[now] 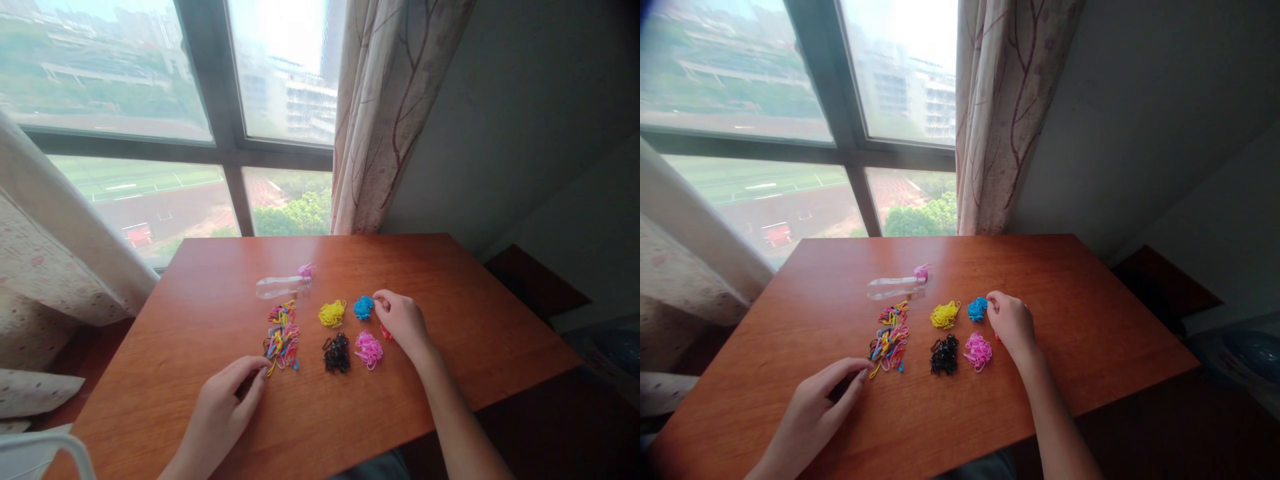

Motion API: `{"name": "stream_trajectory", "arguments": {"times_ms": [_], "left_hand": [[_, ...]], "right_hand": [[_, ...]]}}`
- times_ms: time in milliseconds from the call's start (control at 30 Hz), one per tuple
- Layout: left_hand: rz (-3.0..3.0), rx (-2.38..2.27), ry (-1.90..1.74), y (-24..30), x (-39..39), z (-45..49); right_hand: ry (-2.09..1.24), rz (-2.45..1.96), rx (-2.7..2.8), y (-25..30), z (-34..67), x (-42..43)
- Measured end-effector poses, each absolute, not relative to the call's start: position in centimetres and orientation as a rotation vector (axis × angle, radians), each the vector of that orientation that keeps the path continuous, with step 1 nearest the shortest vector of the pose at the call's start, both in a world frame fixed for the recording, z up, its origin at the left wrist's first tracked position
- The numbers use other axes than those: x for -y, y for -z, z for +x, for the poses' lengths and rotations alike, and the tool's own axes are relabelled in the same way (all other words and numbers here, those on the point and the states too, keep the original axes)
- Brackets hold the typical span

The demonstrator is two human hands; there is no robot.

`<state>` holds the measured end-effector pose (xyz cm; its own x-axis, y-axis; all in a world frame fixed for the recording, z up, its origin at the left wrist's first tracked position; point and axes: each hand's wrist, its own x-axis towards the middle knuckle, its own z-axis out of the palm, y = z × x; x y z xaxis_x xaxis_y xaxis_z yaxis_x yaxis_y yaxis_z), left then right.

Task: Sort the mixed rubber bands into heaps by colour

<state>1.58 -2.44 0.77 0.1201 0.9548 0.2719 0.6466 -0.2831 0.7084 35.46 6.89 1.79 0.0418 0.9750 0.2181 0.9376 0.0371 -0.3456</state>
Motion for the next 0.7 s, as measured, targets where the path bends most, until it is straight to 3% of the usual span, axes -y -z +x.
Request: {"name": "stream_trajectory", "arguments": {"times_ms": [433, 700], "left_hand": [[2.043, -1.662, -1.010, -0.6, 2.3, 1.7], [2.109, -1.749, -0.845, -0.4, 2.3, 1.8]], "right_hand": [[-0.153, -1.964, 2.008, -1.8, 34.9, -7.0], [-0.118, -1.943, 1.983, -2.5, 34.6, -6.2]]}}
